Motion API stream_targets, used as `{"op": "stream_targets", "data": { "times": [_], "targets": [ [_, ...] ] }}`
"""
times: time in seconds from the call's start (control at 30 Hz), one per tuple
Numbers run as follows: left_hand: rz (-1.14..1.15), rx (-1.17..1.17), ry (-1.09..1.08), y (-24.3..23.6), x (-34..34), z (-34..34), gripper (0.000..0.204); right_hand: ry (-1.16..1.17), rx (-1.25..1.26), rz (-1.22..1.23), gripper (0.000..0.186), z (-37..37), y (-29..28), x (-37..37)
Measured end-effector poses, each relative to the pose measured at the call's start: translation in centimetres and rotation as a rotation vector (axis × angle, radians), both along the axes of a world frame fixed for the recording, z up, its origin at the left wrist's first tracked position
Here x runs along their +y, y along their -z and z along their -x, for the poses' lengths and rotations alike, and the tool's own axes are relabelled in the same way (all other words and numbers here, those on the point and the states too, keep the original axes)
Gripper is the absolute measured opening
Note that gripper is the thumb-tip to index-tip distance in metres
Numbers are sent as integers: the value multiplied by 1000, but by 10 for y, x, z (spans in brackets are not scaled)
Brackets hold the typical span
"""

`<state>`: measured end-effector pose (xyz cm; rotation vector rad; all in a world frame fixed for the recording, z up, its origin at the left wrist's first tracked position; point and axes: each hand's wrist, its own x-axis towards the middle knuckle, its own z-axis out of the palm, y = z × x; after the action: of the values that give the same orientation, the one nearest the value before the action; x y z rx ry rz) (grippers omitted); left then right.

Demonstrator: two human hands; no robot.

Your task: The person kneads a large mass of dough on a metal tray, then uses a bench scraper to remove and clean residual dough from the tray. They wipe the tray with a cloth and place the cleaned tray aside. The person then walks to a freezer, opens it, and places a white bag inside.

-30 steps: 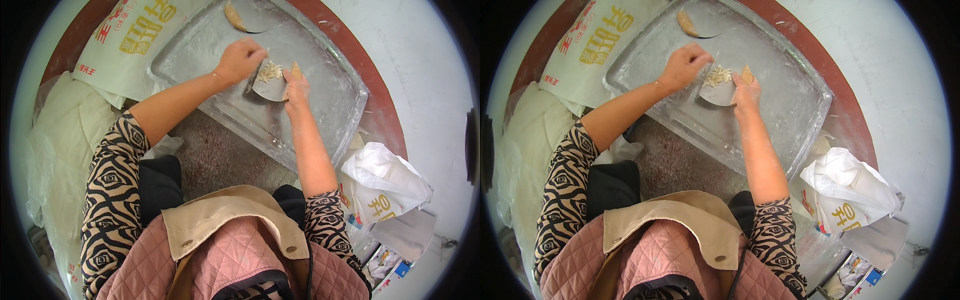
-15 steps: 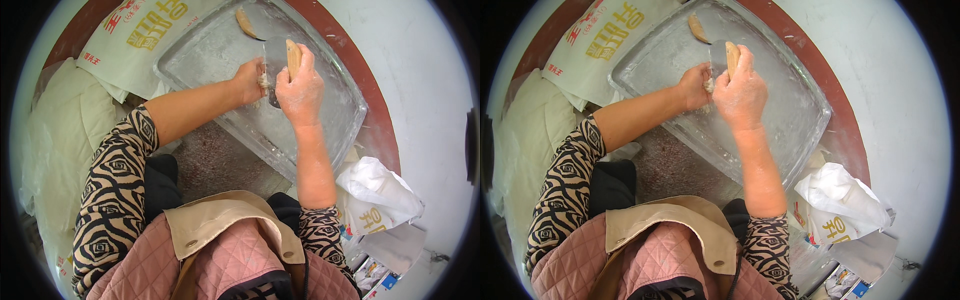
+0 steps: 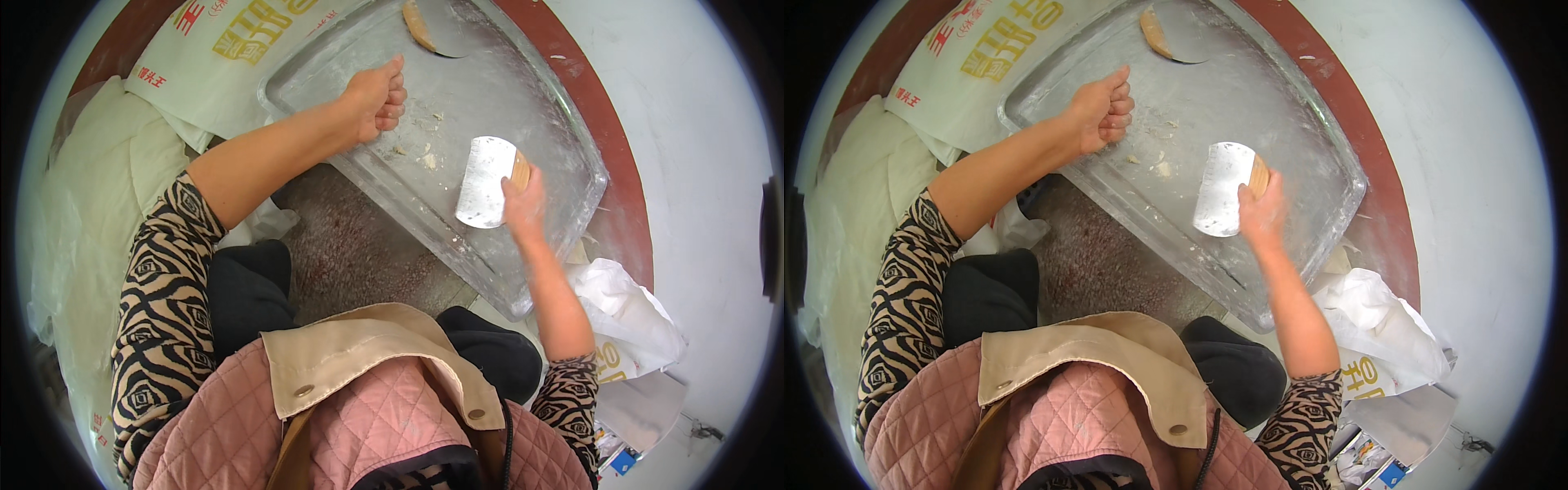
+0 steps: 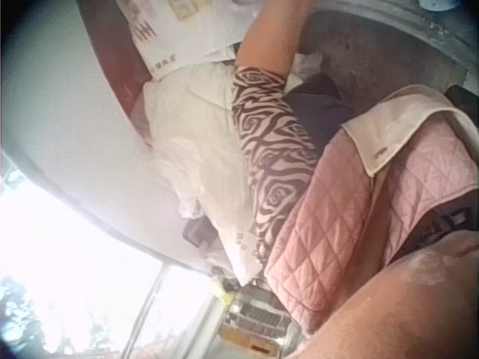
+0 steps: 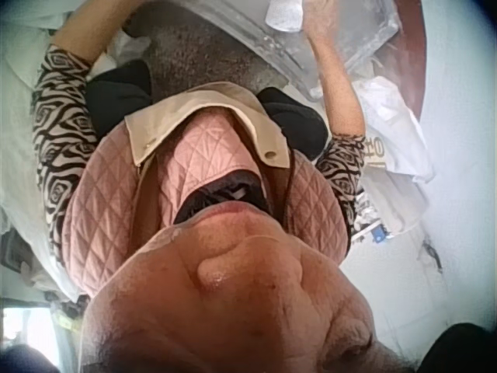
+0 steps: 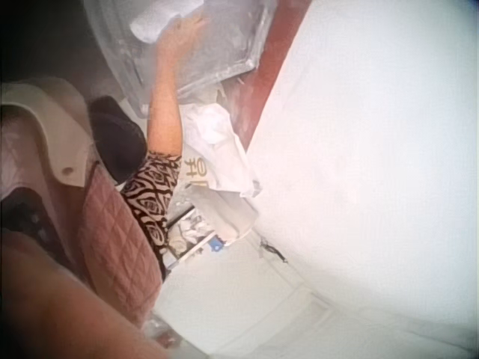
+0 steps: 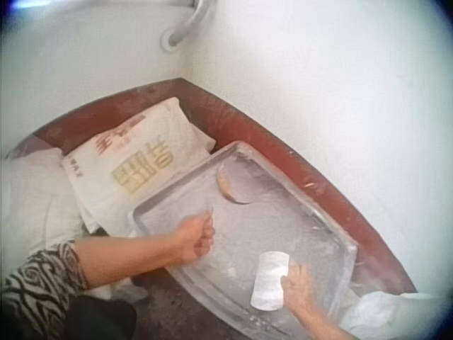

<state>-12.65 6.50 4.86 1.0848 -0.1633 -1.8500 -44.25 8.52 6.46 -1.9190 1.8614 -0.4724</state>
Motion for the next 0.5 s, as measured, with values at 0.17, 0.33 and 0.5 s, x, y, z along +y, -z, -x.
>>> {"op": "stream_targets", "data": {
  "times": [0.17,0.33,0.5],
  "targets": [
    [34,-16,25,-10,6,3,55,111,-212,-5,56,-36,32,11],
    [25,121,-5,-19,5,-8,49,-24,-204,90,55,-73,27,-32],
    [65,104,446,-29,47,-33,44,-175,-93,286,48,-57,-6,-83]
  ]
}}
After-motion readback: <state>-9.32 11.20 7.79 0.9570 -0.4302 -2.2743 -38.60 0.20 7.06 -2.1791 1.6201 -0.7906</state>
